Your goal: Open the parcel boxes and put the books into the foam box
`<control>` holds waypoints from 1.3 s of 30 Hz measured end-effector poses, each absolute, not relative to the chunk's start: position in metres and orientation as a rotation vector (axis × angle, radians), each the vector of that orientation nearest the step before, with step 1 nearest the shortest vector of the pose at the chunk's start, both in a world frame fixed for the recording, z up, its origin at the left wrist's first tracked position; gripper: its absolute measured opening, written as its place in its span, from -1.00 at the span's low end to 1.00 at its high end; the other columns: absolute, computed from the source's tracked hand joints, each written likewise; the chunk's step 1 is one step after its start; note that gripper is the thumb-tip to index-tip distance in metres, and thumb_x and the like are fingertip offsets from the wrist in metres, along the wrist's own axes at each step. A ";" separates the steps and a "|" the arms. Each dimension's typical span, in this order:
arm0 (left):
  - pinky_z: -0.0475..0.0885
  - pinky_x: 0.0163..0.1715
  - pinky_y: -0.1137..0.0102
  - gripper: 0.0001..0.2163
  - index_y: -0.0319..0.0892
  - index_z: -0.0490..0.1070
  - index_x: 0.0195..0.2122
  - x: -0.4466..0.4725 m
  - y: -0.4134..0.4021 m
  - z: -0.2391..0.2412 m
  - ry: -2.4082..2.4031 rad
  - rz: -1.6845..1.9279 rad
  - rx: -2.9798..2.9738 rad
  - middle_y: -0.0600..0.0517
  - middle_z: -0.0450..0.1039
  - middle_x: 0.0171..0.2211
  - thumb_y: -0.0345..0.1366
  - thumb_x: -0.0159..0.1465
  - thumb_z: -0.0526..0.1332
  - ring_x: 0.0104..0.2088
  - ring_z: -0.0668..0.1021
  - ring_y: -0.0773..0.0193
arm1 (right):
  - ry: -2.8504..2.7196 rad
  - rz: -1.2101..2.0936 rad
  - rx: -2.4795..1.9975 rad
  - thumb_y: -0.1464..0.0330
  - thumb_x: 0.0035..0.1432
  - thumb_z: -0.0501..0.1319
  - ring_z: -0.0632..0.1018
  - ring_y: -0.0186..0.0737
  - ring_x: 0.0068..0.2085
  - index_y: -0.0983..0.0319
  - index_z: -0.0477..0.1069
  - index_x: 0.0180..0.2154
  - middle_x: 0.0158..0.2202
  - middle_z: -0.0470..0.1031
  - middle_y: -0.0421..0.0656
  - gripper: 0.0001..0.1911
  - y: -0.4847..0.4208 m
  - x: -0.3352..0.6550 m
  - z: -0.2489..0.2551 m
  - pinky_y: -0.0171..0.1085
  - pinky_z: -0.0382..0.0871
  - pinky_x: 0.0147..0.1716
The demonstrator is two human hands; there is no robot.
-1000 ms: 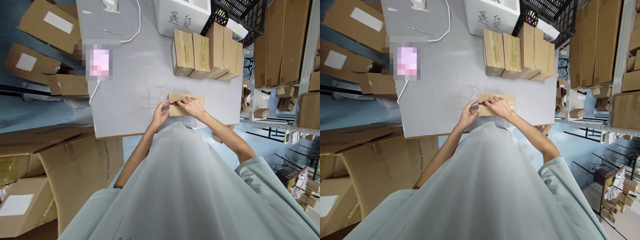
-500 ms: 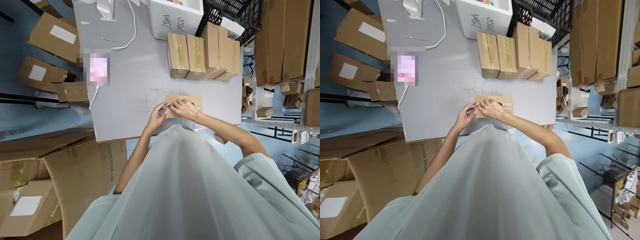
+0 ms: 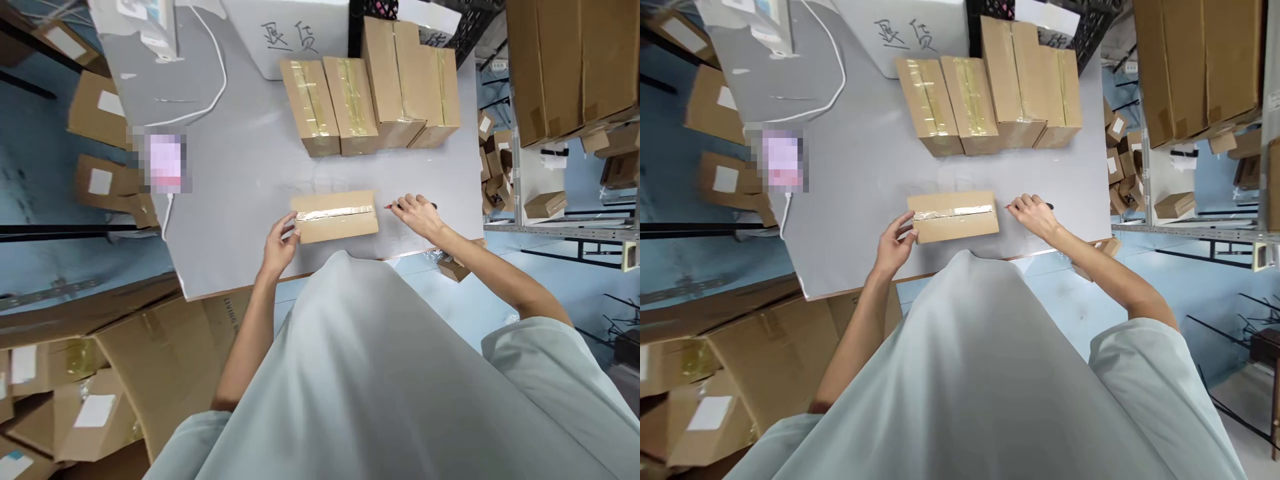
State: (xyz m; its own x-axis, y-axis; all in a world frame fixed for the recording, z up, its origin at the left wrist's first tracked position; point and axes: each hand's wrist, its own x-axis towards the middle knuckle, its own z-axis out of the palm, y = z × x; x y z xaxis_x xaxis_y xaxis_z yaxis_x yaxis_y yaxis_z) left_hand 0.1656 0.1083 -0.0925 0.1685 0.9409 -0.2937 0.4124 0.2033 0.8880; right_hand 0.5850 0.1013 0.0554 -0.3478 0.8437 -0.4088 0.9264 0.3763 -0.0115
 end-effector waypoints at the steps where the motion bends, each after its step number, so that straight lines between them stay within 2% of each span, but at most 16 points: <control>1: 0.64 0.22 -0.09 -0.44 0.00 0.44 0.41 0.166 0.109 -0.088 1.466 0.610 1.426 -0.25 0.40 0.45 0.02 0.43 0.27 0.31 0.61 -0.15 | 2.270 -0.375 1.634 0.47 0.60 -0.06 0.54 0.15 0.09 0.27 0.50 0.19 0.08 0.63 0.20 -0.60 0.096 0.597 0.050 -0.02 0.36 0.02; 4: 0.42 0.42 -0.26 -0.51 -0.04 0.52 0.32 0.177 0.115 -0.068 1.610 0.577 1.647 -0.27 0.35 0.46 -0.07 0.38 0.33 0.48 0.43 -0.27 | 2.157 -0.560 2.002 0.38 0.57 0.08 0.58 0.17 0.10 0.26 0.49 0.20 0.10 0.64 0.19 -0.68 0.078 0.611 0.024 -0.04 0.42 0.00; 7: 0.19 0.57 -0.23 -0.48 -0.04 0.49 0.35 0.216 0.133 -0.047 1.599 0.548 1.921 -0.23 0.25 0.54 -0.15 0.36 0.36 0.58 0.27 -0.25 | 1.954 -0.991 2.506 0.24 0.45 0.26 0.65 0.13 0.03 0.16 0.47 0.21 0.08 0.69 0.02 -0.63 0.059 0.594 -0.013 -0.08 0.50 -0.04; 9: 0.16 0.60 -0.17 -0.37 -0.02 0.36 0.46 0.253 0.150 -0.037 1.453 0.448 2.062 -0.19 0.24 0.56 -0.17 0.36 0.35 0.59 0.26 -0.19 | 1.737 -1.376 2.793 0.17 0.38 0.32 0.68 0.04 -0.06 0.13 0.49 0.12 -0.04 0.71 -0.09 -0.65 0.050 0.573 -0.035 -0.12 0.52 -0.07; 12: 0.05 0.62 -0.23 -0.19 -0.11 0.20 0.57 0.306 0.175 -0.033 1.273 0.202 2.206 -0.22 0.22 0.58 -0.22 0.29 0.35 0.60 0.23 -0.24 | 1.404 -1.885 3.027 0.04 0.31 0.36 0.64 -0.11 -0.22 0.14 0.49 -0.02 -0.25 0.65 -0.19 -0.62 0.045 0.544 -0.058 -0.21 0.52 -0.19; 14: -0.01 0.63 -0.26 -0.12 -0.20 0.18 0.58 0.330 0.186 -0.034 1.213 0.025 2.266 -0.27 0.24 0.57 -0.27 0.22 0.36 0.59 0.24 -0.28 | 1.231 -2.130 3.067 -0.06 0.24 0.40 0.59 -0.17 -0.29 0.15 0.48 -0.05 -0.34 0.58 -0.25 -0.53 0.046 0.531 -0.066 -0.26 0.48 -0.27; 17: -0.01 0.63 -0.24 -0.13 -0.29 0.21 0.56 0.344 0.191 -0.037 1.170 -0.172 2.317 -0.33 0.33 0.51 -0.33 0.18 0.34 0.54 0.35 -0.27 | 1.087 -2.342 3.061 -0.12 0.14 0.47 0.57 -0.17 -0.30 0.15 0.47 -0.04 -0.35 0.55 -0.27 -0.42 0.049 0.520 -0.072 -0.26 0.48 -0.29; 19: 0.02 0.63 -0.21 -0.14 -0.34 0.21 0.56 0.344 0.188 -0.041 1.151 -0.215 2.338 -0.36 0.37 0.48 -0.38 0.17 0.30 0.51 0.38 -0.25 | 1.073 -2.355 3.068 -0.13 0.14 0.47 0.61 -0.13 -0.24 0.15 0.47 -0.01 -0.30 0.59 -0.23 -0.39 0.049 0.516 -0.073 -0.23 0.52 -0.23; 22: 0.06 0.62 -0.24 -0.10 -0.40 0.15 0.58 0.340 0.178 -0.053 1.155 -0.129 2.338 -0.41 0.34 0.49 -0.44 0.15 0.27 0.53 0.36 -0.30 | 1.173 -2.208 3.050 -0.09 0.28 0.38 0.67 -0.06 -0.09 0.13 0.47 0.07 -0.13 0.68 -0.14 -0.46 0.046 0.517 -0.072 -0.18 0.56 -0.07; 26: 0.05 0.62 -0.28 -0.14 -0.41 0.08 0.61 0.330 0.159 -0.071 1.200 0.086 2.278 -0.41 0.23 0.55 -0.40 0.24 0.20 0.59 0.25 -0.31 | 1.417 -1.932 2.899 0.03 0.44 0.25 0.71 0.05 0.04 0.11 0.46 0.19 0.05 0.72 -0.06 -0.56 0.042 0.527 -0.066 -0.07 0.56 0.09; 31: -0.03 0.64 -0.27 -0.21 -0.37 0.11 0.61 0.323 0.143 -0.083 1.242 0.185 2.244 -0.37 0.18 0.59 -0.33 0.32 0.14 0.65 0.14 -0.20 | 1.660 -1.747 2.711 0.10 0.48 0.24 0.71 0.14 0.09 0.15 0.45 0.26 0.15 0.71 0.01 -0.55 0.046 0.540 -0.061 -0.01 0.58 0.10; 39: -0.11 0.66 -0.26 -0.25 -0.34 0.15 0.60 0.324 0.143 -0.079 1.260 0.166 2.223 -0.34 0.17 0.60 -0.29 0.36 0.14 0.65 0.13 -0.18 | 1.913 -1.536 2.531 0.19 0.56 0.18 0.66 0.11 0.19 0.21 0.43 0.32 0.27 0.63 0.05 -0.57 0.050 0.550 -0.059 -0.06 0.55 0.11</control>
State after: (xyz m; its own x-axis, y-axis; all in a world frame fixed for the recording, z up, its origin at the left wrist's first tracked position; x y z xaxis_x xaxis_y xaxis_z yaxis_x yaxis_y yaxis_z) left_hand 0.3244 0.1428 -0.0795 0.5478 0.8199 -0.1664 0.7486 -0.3916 0.5351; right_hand 0.5501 0.0503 -0.0594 0.0665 0.9140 -0.4002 0.5878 -0.3600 -0.7245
